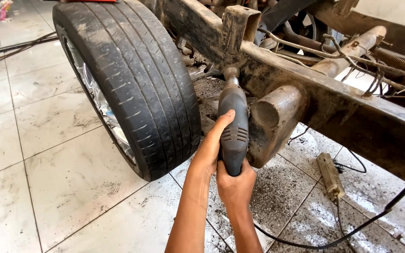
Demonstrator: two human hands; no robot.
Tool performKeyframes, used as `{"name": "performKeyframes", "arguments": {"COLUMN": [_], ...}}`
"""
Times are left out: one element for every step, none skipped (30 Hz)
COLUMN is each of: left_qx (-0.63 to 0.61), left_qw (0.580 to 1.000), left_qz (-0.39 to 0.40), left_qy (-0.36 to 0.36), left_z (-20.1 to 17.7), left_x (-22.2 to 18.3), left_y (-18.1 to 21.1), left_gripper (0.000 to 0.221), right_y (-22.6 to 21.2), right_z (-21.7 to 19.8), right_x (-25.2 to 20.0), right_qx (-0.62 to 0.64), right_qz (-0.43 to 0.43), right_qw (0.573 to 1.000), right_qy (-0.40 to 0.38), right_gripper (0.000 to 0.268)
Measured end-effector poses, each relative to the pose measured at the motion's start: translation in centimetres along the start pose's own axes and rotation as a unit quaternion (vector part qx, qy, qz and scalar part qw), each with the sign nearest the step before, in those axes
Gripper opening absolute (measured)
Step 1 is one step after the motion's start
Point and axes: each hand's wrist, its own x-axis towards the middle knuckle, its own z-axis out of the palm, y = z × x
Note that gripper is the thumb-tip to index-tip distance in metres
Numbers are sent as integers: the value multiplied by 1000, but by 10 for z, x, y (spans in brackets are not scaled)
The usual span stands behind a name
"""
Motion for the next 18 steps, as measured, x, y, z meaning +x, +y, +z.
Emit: {"name": "performKeyframes", "arguments": {"left_qx": [-2, 5, 13, 13, 10, 8, 9, 10, 12, 13, 2, -9, -7, -8, -8, -7, -11, -16], "left_qw": [1000, 1000, 1000, 1000, 1000, 1000, 1000, 1000, 1000, 1000, 1000, 1000, 1000, 1000, 1000, 1000, 1000, 1000], "left_qz": [2, -5, -11, -11, -8, -3, -2, -3, -3, -5, 2, 5, 1, 1, 0, -1, 4, 6], "left_qy": [1, 10, 18, 18, 12, 6, 6, 8, 11, 13, 4, -4, -1, -1, 0, 1, -2, -5], "left_z": [2, 2, 2, 1, 1, 1, 1, 0, 0, -1, -2, -4, -4, -4, -4, -4, -5, -6], "left_x": [1, 0, 0, 0, -1, 0, 1, 0, 0, 1, 3, 3, 2, 3, 3, 4, 6, 5], "left_y": [1, 2, 2, 2, 1, 1, 2, 1, 1, 0, 0, -1, -1, 0, 0, 0, 0, -2], "left_gripper": [72, 72, 72, 72, 71, 71, 71, 70, 70, 70, 69, 67, 67, 67, 68, 68, 68, 68], "right_y": [0, 0, 0, 0, 0, 0, 1, 3, 4, 1, -2, -5, -4, -4, -3, -3, -3, -2], "right_z": [-1, -1, -1, -1, -1, -1, 1, 1, 1, 0, 0, 0, 0, 1, 1, 2, 2, 2], "right_x": [2, 1, 1, 0, 0, 0, 2, 2, 2, 2, 2, 0, 0, 1, 1, 2, 2, 1], "right_qx": [-2, -11, -21, -22, -17, -11, -10, -23, -37, -36, -39, -43, -43, -40, -38, -37, -38, -41], "right_qz": [-2, 12, 26, 26, 17, 8, 7, 19, 30, 33, 25, 20, 25, 11, -4, -2, 5, 16], "right_qw": [1000, 1000, 999, 999, 1000, 1000, 1000, 1000, 999, 999, 999, 999, 999, 999, 999, 999, 999, 999], "right_qy": [-2, -7, -11, -11, -10, -8, -8, -9, -10, -11, -3, 5, 3, 6, 8, 7, 7, 6], "right_gripper": [29, 29, 30, 30, 30, 31, 31, 30, 30, 30, 30, 30, 30, 30, 30, 30, 30, 29]}}
